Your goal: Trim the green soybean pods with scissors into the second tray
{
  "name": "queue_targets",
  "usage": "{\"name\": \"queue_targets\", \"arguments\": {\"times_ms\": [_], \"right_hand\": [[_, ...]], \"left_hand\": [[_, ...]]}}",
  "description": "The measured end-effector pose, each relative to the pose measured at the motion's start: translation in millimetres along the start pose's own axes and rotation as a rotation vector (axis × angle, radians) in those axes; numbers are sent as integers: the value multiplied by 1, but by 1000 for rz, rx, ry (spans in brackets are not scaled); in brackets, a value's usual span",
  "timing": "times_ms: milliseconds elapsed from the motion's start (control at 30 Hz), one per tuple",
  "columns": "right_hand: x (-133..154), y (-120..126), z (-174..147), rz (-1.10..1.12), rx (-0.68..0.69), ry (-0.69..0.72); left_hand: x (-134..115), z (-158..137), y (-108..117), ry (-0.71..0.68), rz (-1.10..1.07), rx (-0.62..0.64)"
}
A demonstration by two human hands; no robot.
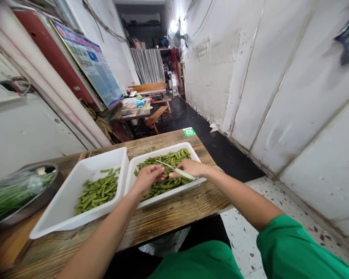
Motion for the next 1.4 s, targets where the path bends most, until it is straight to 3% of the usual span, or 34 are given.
{"name": "queue_targets", "arguments": {"times_ms": [300, 533, 833, 1200, 1400], "right_hand": [[-4, -5, 9, -48, -4, 17], [-13, -5, 9, -132, 26, -66], [5, 9, -14, -268, -205, -11], [14, 6, -12, -376, -298, 4], [16, 4, -14, -418, -284, -24]], "left_hand": [[6, -5, -1, 54, 9, 6], [35, -3, 1, 310, -95, 51], [20, 10, 18, 199, -556, -58], [17, 10, 14, 176, -576, -18], [17, 10, 13, 174, -558, -14]]}}
Point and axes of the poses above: each hand's wrist, its own z-axis towards the middle knuckle, its own y-axis out of the back of the hand, x = y × z, the point moved 10 cm from there along z, towards the middle knuckle, and after that the axes turned 2 degrees about -y, right-handed, at the moved point
